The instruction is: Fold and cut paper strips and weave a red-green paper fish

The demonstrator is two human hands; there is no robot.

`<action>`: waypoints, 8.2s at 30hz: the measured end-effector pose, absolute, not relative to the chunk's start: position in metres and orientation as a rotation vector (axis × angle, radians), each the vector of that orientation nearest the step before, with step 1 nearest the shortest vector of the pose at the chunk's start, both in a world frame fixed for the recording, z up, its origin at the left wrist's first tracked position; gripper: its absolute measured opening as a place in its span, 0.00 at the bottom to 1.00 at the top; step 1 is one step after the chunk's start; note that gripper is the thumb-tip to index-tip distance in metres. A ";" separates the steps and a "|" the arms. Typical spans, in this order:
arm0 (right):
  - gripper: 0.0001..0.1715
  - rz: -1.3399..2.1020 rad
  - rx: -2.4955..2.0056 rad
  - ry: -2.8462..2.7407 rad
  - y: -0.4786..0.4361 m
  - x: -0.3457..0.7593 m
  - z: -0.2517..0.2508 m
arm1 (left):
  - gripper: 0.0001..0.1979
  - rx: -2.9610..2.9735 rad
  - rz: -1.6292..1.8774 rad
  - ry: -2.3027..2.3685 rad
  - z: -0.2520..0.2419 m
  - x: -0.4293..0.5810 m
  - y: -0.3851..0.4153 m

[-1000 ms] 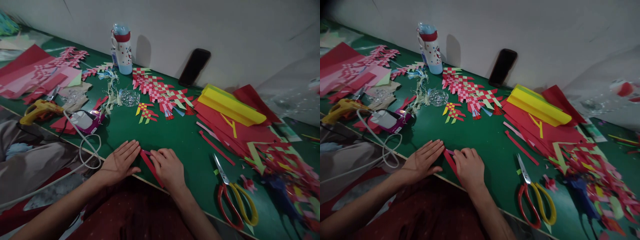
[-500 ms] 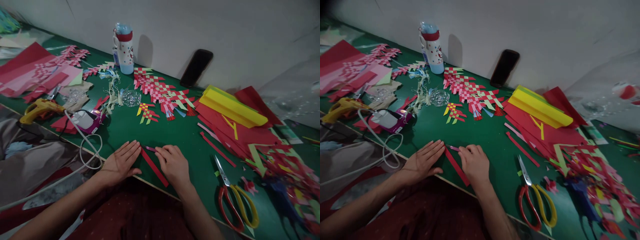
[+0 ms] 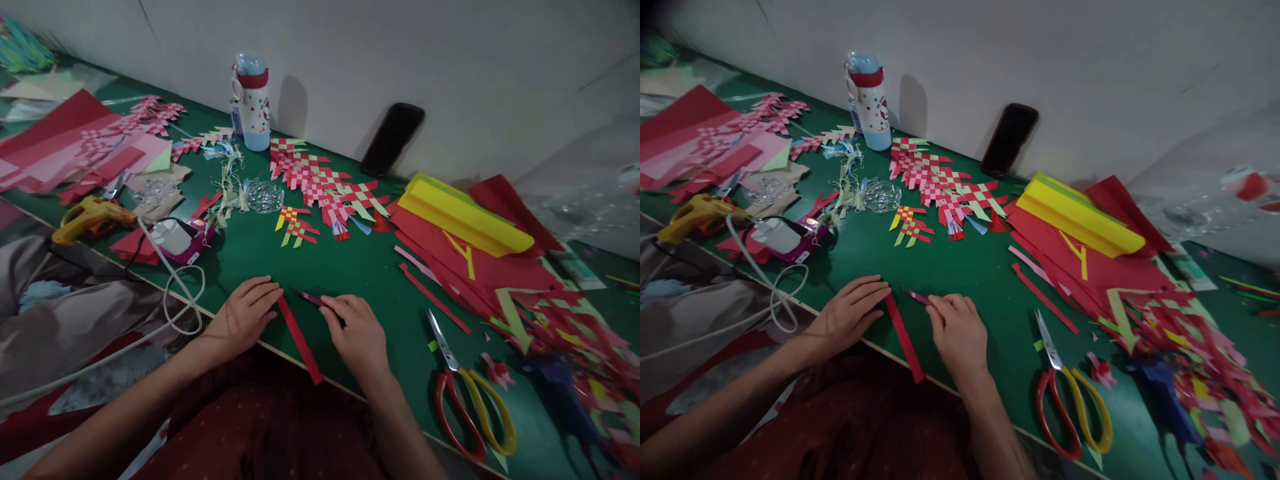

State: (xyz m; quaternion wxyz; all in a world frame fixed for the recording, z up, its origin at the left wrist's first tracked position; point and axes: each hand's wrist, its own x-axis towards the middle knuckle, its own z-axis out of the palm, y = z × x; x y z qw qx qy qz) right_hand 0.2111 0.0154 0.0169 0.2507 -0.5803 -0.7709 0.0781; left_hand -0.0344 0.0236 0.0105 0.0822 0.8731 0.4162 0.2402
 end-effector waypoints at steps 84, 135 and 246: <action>0.13 0.128 -1.533 -2.271 0.004 0.188 0.019 | 0.17 2.839 0.548 1.128 0.005 -0.048 0.009; 0.20 0.785 -1.597 -1.798 0.017 0.203 0.028 | 0.16 2.426 0.800 1.322 0.044 0.003 0.069; 0.20 0.217 -2.008 -1.553 -0.034 0.378 0.041 | 0.10 0.439 0.736 0.701 0.044 0.172 0.090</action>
